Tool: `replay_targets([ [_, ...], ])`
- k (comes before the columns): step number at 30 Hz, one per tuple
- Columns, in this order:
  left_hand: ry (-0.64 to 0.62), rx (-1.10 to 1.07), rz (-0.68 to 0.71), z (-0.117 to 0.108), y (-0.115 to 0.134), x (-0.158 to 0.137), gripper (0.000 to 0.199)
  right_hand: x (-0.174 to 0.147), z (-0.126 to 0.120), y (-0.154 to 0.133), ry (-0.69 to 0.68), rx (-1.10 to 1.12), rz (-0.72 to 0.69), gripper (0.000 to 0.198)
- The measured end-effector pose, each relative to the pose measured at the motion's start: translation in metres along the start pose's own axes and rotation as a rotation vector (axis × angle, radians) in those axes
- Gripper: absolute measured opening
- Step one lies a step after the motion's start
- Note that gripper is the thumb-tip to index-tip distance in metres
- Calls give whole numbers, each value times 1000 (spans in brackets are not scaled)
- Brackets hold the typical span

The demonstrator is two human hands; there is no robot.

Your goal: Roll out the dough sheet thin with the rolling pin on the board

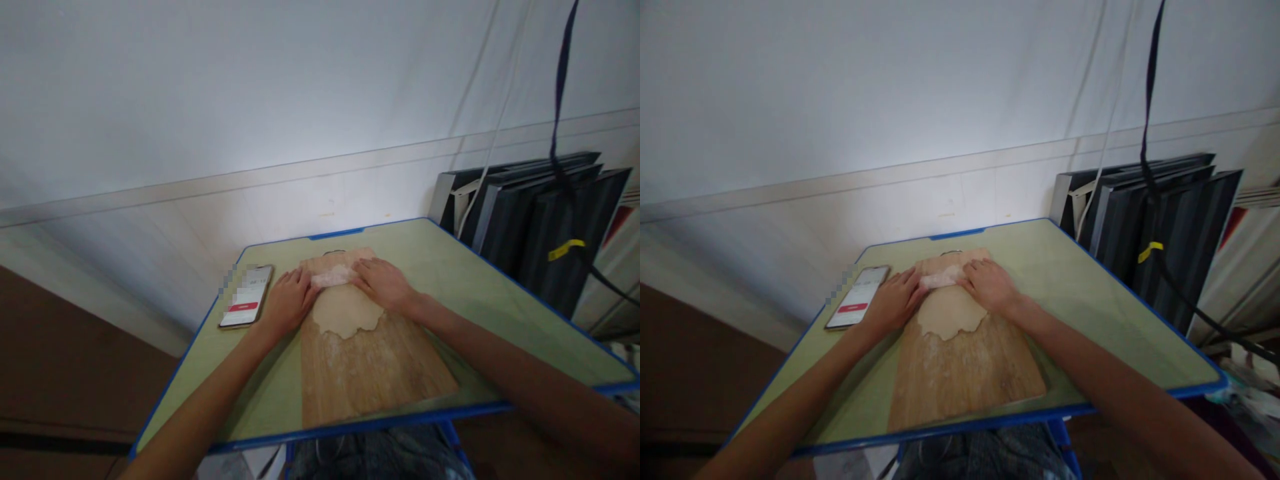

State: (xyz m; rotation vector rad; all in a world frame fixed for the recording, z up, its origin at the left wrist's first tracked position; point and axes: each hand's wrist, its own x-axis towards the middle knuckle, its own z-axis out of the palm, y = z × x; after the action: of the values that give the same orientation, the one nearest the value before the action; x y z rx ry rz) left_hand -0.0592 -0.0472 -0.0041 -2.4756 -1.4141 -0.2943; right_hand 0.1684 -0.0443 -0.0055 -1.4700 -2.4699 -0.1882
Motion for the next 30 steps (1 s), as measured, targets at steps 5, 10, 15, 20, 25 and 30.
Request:
replay_targets([
  [5, -177, -124, 40, -13, -8, 9, 44, 9, -3, 16, -136, 116, 7, 44],
  [10, -252, -261, 59, -18, -9, 11, 44, 26, 1, 32, -101, 259, -38, 45],
  [15, -207, -281, 30, -16, -6, 0, 49, 38, -7, 27, -126, 289, -80, 44],
  [20, -260, -189, 65, -21, -19, 16, 49, 62, -17, 18, -240, 249, -80, 45],
  [25, -275, -49, 53, -14, -28, 55, 47, 91, -5, 18, -309, 164, -51, 51],
  [30, -353, -55, -35, 10, -13, 74, 42, 97, 11, 22, -379, 97, 52, 60],
])
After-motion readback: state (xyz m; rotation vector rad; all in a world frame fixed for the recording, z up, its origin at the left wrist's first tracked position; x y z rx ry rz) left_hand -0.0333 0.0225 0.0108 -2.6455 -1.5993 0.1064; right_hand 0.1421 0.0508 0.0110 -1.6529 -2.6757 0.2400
